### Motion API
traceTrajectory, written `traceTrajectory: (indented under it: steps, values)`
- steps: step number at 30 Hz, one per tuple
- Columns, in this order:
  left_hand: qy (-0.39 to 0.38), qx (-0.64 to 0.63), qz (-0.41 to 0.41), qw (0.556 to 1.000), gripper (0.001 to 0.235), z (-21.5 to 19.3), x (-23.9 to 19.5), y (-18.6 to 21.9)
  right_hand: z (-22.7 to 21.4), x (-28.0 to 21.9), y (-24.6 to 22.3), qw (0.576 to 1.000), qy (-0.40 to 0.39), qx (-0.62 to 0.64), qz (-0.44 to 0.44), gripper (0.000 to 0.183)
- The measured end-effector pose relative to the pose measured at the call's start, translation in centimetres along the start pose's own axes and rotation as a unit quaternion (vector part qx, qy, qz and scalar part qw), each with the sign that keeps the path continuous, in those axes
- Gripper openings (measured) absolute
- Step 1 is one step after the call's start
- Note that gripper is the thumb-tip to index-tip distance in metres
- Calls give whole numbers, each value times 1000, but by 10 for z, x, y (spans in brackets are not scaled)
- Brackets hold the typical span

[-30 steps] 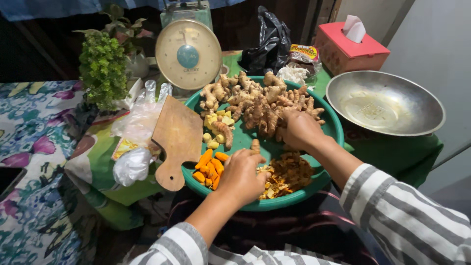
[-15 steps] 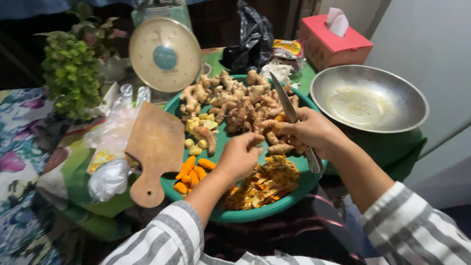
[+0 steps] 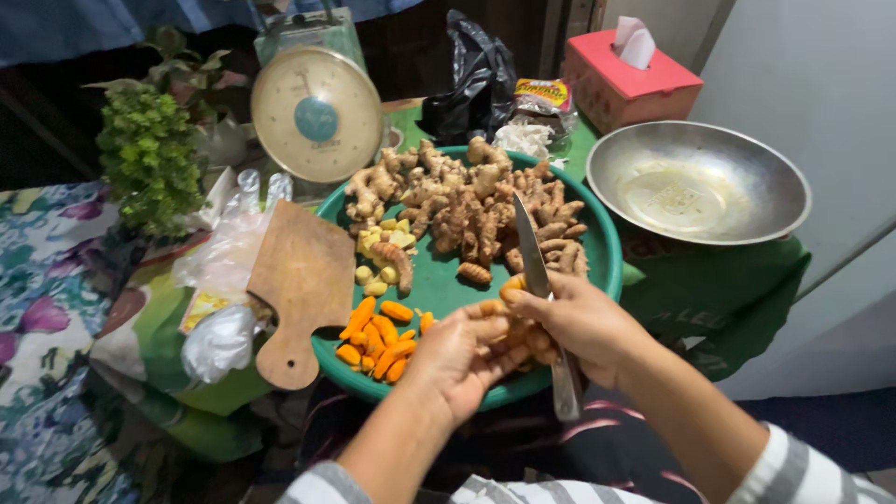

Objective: The person peels turmeric roots using a knife, holding each root in one hand and scraping off the skin with the other. The peeled turmeric is placed on a green tray alongside other roots and peels.

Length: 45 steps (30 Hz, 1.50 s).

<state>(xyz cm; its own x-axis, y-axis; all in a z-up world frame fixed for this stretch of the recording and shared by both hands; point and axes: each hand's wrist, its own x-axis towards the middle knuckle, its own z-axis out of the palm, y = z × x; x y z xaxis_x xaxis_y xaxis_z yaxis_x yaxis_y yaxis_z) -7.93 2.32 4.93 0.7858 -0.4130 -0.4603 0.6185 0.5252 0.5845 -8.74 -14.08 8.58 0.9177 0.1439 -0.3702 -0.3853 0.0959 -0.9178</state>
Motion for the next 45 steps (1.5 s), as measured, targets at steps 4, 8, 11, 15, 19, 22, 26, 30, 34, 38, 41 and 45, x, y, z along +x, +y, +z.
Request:
traceTrajectory:
  steps: [4, 8, 11, 15, 19, 22, 26, 30, 34, 38, 41, 45]
  values:
    - [71, -97, 7, 993, 16, -20, -10, -9, 6, -19, 4, 995, 58, 21, 77, 27]
    - [3, -161, 50, 986, 20, -40, -8, 21, 11, -29, -11, 995, 71, -18, 66, 35]
    - [26, -141, 56, 988, 25, -44, -9, 36, 21, -40, -17, 997, 31, -69, 30, 44]
    - [18, -172, 78, 982, 34, -42, -13, 35, 36, -59, -13, 988, -29, -152, -14, 62]
    - [13, -163, 76, 984, 35, -43, -18, 30, 47, -68, -12, 989, -13, -150, 9, 59]
    - [-5, -150, 87, 985, 35, -44, -21, 29, 52, -70, -12, 986, -13, -169, -11, 57]
    - [-16, -142, 100, 985, 33, -43, -24, 29, 55, -73, -15, 982, -9, -188, -10, 55]
    - [-23, -126, 109, 986, 33, -41, -28, 31, 57, -77, -17, 981, -11, -194, -5, 53]
    - [-7, -114, 92, 989, 26, -35, -34, 29, 61, -74, -18, 984, -5, -172, -39, 46]
    - [-5, -116, 70, 991, 17, -27, -38, 28, 56, -71, -23, 994, -23, -105, -15, 41]
    - [-21, -115, 86, 989, 18, -26, -40, 41, 51, -76, -24, 995, -46, -89, 7, 48]
    - [-24, -115, 77, 990, 18, -26, -44, 45, 52, -79, -22, 991, -60, -116, -3, 50]
